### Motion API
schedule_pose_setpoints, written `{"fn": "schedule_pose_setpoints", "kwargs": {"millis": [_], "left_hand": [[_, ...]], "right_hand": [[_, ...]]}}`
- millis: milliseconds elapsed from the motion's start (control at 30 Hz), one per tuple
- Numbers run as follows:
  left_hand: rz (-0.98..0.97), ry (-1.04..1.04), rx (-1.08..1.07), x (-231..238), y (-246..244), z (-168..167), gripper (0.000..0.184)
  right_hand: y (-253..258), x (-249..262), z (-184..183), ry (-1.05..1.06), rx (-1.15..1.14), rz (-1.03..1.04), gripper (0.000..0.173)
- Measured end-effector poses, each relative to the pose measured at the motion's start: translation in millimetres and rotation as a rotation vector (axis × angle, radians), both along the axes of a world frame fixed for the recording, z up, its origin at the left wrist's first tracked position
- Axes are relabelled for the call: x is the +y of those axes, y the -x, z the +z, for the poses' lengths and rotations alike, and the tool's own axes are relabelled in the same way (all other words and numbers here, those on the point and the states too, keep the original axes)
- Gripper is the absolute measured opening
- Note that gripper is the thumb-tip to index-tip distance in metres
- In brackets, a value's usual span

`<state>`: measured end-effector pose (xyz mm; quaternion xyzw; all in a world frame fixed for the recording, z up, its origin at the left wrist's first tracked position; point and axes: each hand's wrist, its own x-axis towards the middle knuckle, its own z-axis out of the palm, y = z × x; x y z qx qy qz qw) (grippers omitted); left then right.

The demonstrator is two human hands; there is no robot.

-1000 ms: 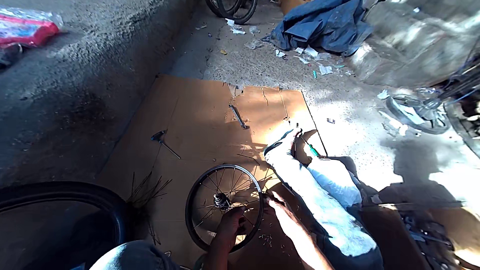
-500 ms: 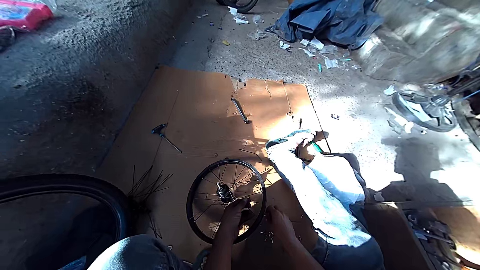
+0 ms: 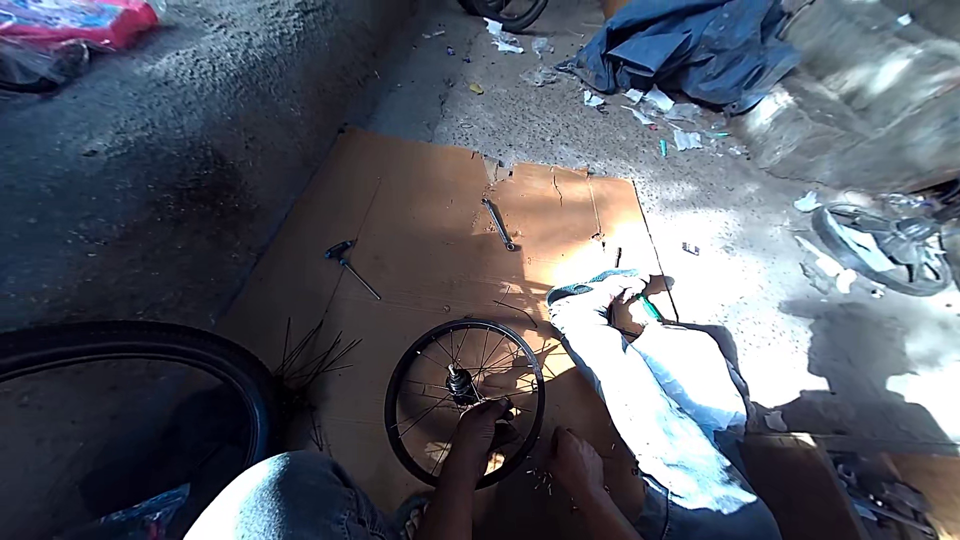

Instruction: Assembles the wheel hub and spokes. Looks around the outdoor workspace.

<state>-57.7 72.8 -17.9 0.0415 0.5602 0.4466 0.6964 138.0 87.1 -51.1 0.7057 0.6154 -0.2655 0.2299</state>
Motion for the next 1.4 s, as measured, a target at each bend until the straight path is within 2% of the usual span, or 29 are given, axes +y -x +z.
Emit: {"fn": "schedule_pose_setpoints", "kwargs": {"millis": [100, 167, 300, 367, 433, 500, 667, 767, 1167, 1400], "left_hand": [[0.002, -0.005, -0.01, -0.3, 0.1, -0.6, 0.024], [-0.004, -0.012, -0.012, -1.0, 1.7, -1.8, 0.023], [-0.013, -0.02, -0.022, -1.1, 3.1, -1.8, 0.022], [-0.015, -0.018, -0.026, -0.5, 4.3, -1.0, 0.022], [-0.013, -0.017, -0.032, 0.1, 4.8, -0.4, 0.021], [-0.014, -0.019, -0.033, 0.4, 4.4, -0.4, 0.021], [-0.023, -0.025, -0.034, 1.1, 4.5, -3.2, 0.022], [-0.016, -0.023, -0.034, 0.5, 4.5, -3.6, 0.022], [-0.038, -0.034, -0.013, 1.2, 4.7, -3.7, 0.022], [-0.047, -0.029, -0.022, 1.0, 5.9, -3.4, 0.02]], "right_hand": [[-1.1, 2.6, 2.0, -0.051, 0.05, -0.09, 0.033], [-1.7, 7.1, 12.5, -0.131, 0.218, -0.215, 0.029], [-14.9, 7.9, 38.9, -0.307, 0.543, -0.232, 0.017], [-17.6, 0.0, 40.2, -0.415, 0.793, -0.318, 0.013], [-11.8, -2.5, 43.1, -0.439, 1.015, -0.447, 0.014], [-3.7, -2.6, 44.3, -0.427, 1.115, -0.527, 0.016], [15.1, -6.1, 38.7, -0.372, 1.046, -0.602, 0.018], [17.1, -9.5, 35.8, -0.332, 1.102, -0.714, 0.016], [14.9, -7.9, 31.6, -0.416, 1.076, -0.642, 0.014], [14.6, -9.2, 33.7, -0.385, 1.096, -0.692, 0.014]]}}
